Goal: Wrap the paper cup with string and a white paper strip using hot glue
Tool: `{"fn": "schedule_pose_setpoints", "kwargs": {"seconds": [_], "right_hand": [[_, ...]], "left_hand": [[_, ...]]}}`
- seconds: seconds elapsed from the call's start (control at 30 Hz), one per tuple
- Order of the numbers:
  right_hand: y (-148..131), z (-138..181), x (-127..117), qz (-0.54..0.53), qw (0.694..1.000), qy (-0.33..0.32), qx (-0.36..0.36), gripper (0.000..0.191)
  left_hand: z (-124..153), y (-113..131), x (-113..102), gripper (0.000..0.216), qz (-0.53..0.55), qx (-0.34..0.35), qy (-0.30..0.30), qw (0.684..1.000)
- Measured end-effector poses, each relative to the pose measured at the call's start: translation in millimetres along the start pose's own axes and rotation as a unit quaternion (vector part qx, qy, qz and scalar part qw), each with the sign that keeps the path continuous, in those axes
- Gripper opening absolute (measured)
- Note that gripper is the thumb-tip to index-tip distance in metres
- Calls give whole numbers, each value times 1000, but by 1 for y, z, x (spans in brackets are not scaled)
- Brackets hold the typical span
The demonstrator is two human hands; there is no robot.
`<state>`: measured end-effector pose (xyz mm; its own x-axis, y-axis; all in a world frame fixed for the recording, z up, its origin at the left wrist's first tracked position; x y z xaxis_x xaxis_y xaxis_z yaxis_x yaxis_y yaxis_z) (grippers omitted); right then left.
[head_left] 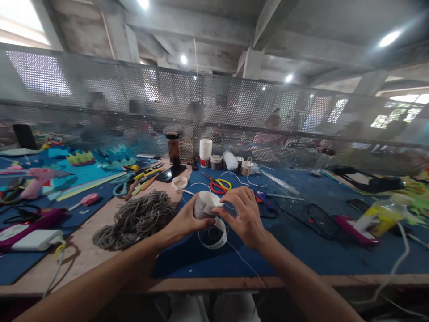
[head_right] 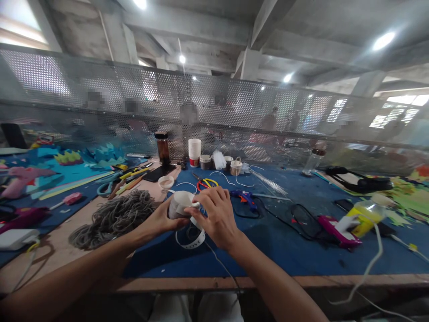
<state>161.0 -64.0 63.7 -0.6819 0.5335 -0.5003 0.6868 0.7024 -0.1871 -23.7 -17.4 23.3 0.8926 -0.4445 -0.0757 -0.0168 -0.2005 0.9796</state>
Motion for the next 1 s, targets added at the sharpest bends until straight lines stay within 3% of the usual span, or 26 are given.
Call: {"fn": "schedule_pose_setpoints", "kwargs": {"seconds": [0.1, 0.17, 0.3, 0.77, 1.0], "right_hand": [[1, 2, -1, -9, 999, 30, 18, 27], [1, 3, -1, -10, 999, 38, 16, 24], [-3, 7, -1, 5, 1000, 27, -6, 20], [-13, 11, 4, -69, 997, 18, -7, 31], [-13, 4, 1, -128, 989, -28, 68, 25]], "left_hand": [[1, 6, 0, 55, 4, -10, 7, 1000], [1, 9, -1, 54, 5, -16, 15, 1000], [-1, 9, -3, 55, 6, -17, 18, 1000], [-2, 10, -5, 58, 32, -14, 13, 999], [1, 6, -3, 55, -16, -2, 16, 1000]]}}
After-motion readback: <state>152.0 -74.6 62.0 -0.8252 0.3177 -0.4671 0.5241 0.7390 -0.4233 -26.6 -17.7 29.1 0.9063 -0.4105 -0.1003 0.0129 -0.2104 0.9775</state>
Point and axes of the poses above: each hand's wrist, its own z-axis away from the middle knuckle, its own x-axis out of the palm, y = z × x, the point moved 2 cm from there along -z, towards the middle knuckle, and after that the axes turned 2 degrees about y, right-handed, at the moved point
